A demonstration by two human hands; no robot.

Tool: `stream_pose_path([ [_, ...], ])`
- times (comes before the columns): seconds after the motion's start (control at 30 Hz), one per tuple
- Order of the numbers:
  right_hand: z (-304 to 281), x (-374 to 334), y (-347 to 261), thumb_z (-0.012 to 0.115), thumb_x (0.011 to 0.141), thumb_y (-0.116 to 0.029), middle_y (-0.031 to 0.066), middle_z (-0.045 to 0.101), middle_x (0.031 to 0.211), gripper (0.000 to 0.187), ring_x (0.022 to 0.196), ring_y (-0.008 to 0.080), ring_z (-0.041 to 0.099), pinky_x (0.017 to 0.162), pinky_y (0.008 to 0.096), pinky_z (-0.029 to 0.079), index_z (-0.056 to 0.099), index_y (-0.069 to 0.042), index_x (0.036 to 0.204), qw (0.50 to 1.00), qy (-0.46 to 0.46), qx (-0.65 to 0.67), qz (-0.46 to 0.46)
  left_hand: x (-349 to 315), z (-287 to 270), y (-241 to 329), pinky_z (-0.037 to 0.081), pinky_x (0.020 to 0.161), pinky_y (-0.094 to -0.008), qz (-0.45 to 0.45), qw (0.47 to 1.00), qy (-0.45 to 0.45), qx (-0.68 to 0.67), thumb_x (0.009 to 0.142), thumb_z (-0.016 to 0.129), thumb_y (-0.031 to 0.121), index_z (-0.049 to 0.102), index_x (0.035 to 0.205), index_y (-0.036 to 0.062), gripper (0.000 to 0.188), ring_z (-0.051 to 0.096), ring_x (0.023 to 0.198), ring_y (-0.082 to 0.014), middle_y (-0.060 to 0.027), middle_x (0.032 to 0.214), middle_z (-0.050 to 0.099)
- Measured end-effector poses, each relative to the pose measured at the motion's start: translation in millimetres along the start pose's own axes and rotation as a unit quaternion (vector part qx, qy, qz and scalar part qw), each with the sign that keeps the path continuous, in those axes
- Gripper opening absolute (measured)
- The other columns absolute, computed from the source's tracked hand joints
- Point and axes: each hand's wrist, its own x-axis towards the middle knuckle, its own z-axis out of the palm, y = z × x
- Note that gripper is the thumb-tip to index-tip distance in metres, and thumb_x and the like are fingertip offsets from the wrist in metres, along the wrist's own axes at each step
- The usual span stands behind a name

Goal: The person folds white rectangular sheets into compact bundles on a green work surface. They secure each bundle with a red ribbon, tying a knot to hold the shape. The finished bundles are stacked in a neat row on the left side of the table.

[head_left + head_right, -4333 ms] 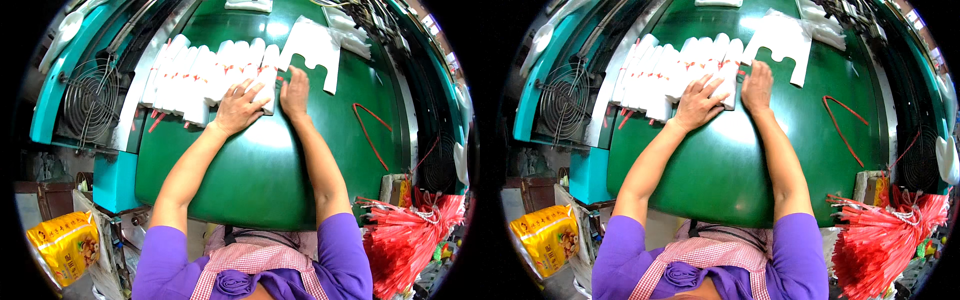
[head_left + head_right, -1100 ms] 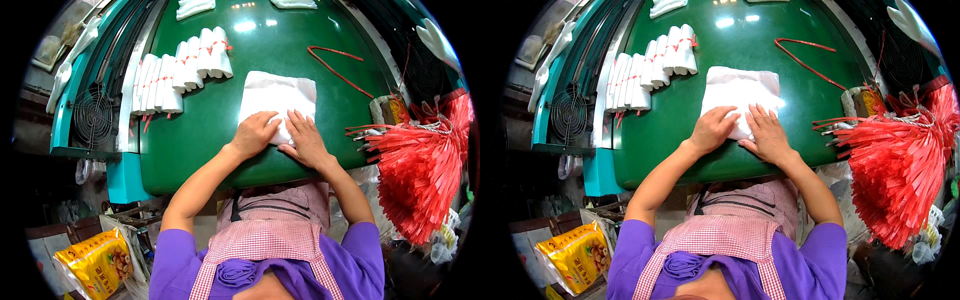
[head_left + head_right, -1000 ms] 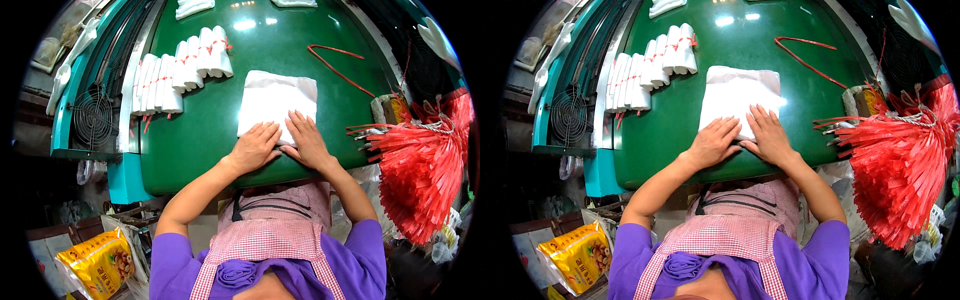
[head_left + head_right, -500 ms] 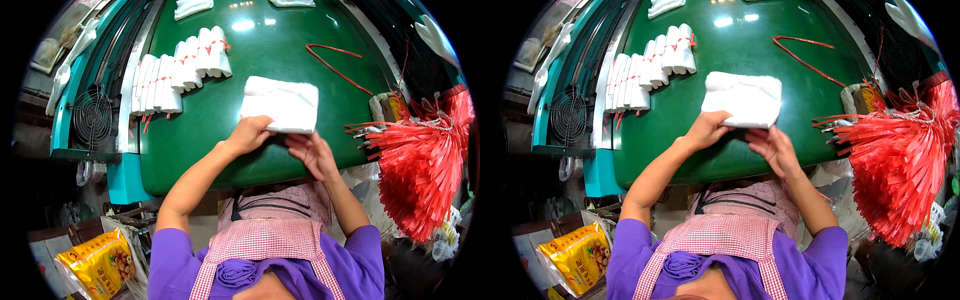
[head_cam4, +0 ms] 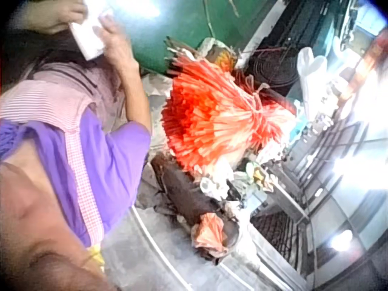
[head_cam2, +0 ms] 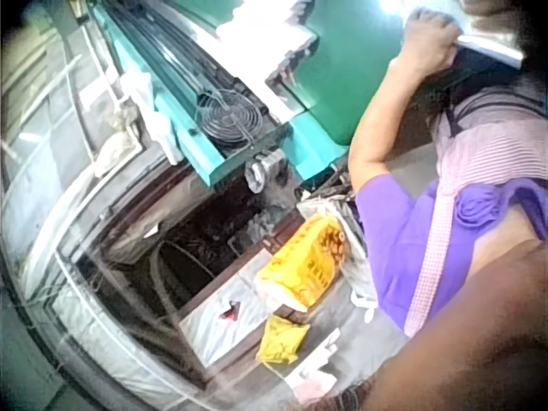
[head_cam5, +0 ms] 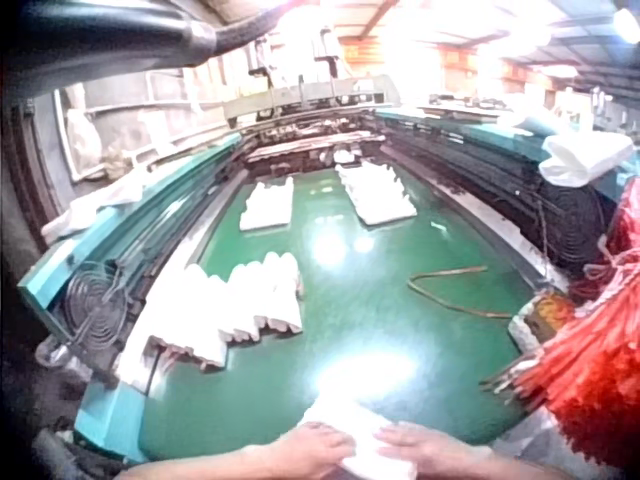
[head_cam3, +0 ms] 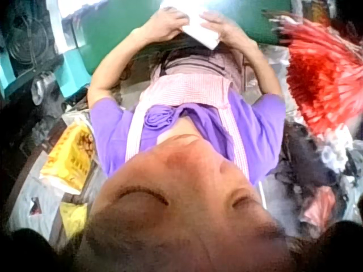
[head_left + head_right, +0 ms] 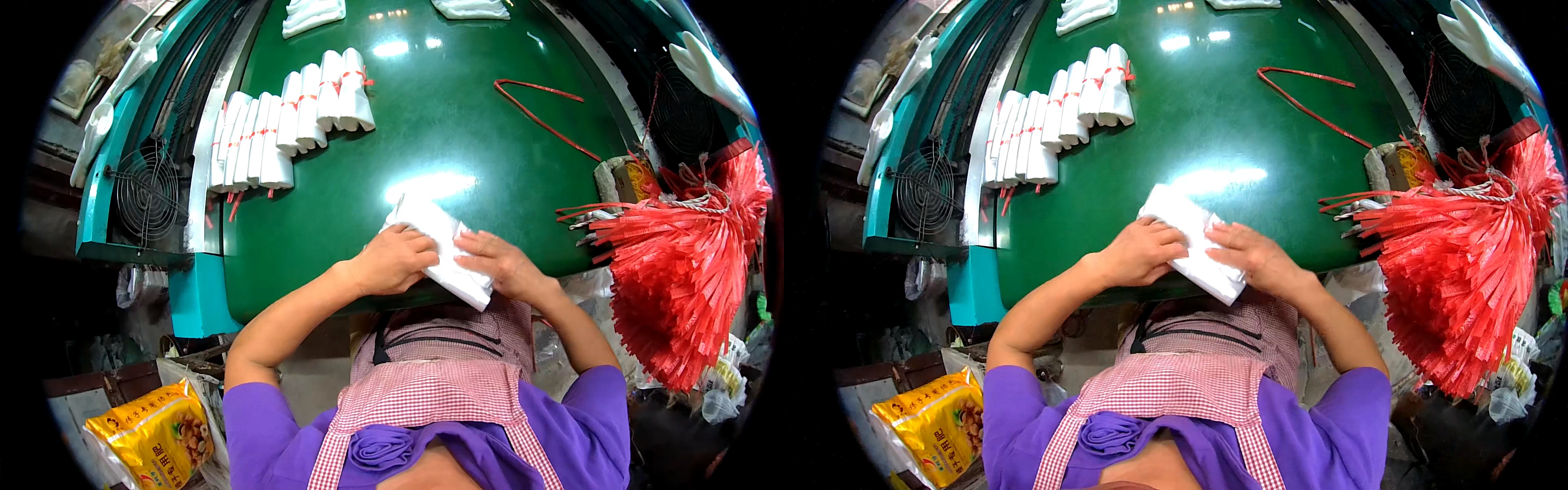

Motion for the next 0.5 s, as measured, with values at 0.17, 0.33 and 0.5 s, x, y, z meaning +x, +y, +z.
stream_pose_path([
  [0.17,-11,12,10,0.057,0.082,-0.005,0.0134,0.054,0.135,0.038,0.13,0.0299,0.047,0.109,0.0438,0.037,0.061,-0.008,0.12,0.991,-0.051,-0.118,-0.045,32,-29,5,0.042,0.097,-0.0456,0.045,0.994,0.021,0.096,0.071,0.069,0.014,0.064,0.09,0.0065,0.021,0.055,0.114,-0.0296,-0.01,0.117,0.06],
  [0.33,-25,11,-5,0.058,0.08,-0.007,0.0192,0.053,0.134,0.045,0.132,0.0371,0.042,0.11,0.0494,0.033,0.056,-0.002,0.124,0.993,-0.109,-0.047,-0.01,22,-11,-6,0.033,0.106,-0.0556,-0.051,0.993,-0.102,-0.002,0.073,0.067,0.011,0.065,0.098,0.0063,0.025,0.045,0.129,-0.0371,-0.0133,0.132,0.056],
  [0.5,-30,11,-50,0.065,0.08,-0.022,0.0285,0.054,0.125,0.047,0.126,0.0455,0.045,0.104,0.0503,0.037,0.055,0.005,0.117,0.989,-0.091,-0.006,0.115,14,7,24,0.038,0.1,-0.0574,-0.109,0.991,-0.067,-0.023,0.075,0.066,0.011,0.061,0.104,0.0052,0.03,0.048,0.125,-0.0395,-0.0141,0.133,0.055],
])
